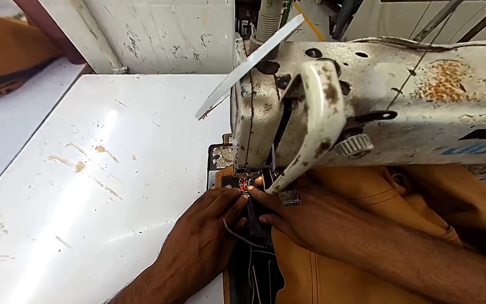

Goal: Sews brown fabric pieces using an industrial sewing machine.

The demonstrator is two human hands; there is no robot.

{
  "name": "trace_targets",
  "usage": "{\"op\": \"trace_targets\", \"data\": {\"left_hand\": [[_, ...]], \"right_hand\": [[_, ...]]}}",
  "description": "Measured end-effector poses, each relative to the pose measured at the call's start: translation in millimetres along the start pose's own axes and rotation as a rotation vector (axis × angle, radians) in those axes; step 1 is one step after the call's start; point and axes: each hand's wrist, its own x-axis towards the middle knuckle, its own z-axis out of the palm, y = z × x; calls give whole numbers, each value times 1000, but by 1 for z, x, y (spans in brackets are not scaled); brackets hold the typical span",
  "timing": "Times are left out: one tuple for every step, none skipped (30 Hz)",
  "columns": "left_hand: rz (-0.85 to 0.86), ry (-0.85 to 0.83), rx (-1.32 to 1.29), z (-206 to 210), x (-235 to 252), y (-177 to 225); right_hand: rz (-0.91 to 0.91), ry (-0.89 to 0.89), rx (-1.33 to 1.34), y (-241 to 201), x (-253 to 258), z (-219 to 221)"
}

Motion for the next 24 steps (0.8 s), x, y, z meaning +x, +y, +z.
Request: {"op": "trace_targets", "data": {"left_hand": [[0,1,-1,0,0,0],[0,1,-1,0,0,0],[2,2,1,0,0,0],[3,4,10,1,0,0],[3,5,19,1,0,0],[0,6,22,1,0,0],[-5,6,22,2,0,0],[-9,4,17,2,1,-1],[-14,0,11,3,1,-1],[-20,-7,9,3,2,-1],[-26,-9,9,4,2,-2],[-30,-8,7,4,3,-2],[-32,-6,10,4,3,-2],[-29,1,19,5,3,-2],[-27,3,30,6,3,-2],[-25,-1,39,6,3,-2],[-19,-7,48,6,2,-2],[-5,-10,61,6,2,-1],[14,1,73,6,2,-1],[33,15,80,6,2,0],[42,25,82,6,2,0],[40,25,80,6,2,1],[32,19,78,6,2,1],[22,14,69,7,2,0]], "right_hand": [[-5,-23,-3,1,1,-1],[-2,-42,-12,0,1,-2],[4,-58,-23,0,2,-3],[7,-54,-29,-1,2,-3],[9,-43,-35,-1,2,-2],[14,-47,-33,0,2,-2],[20,-53,-25,0,2,-1],[27,-63,-16,0,2,-2],[42,-79,-6,0,2,-3],[57,-90,1,0,2,-4],[74,-96,1,-1,2,-4],[86,-68,-18,-1,1,-2],[103,-33,-44,0,-1,3],[91,2,-45,6,-3,13],[51,131,-90,17,-7,33],[32,217,-96,24,-9,48],[31,259,-97,26,-10,54],[47,256,-105,23,-10,51],[88,217,-112,14,-8,41],[160,120,-103,2,-6,23],[191,71,-87,-5,-4,13],[192,60,-80,-7,-2,11],[180,66,-73,-4,-3,13],[144,109,-73,2,-4,22]]}}
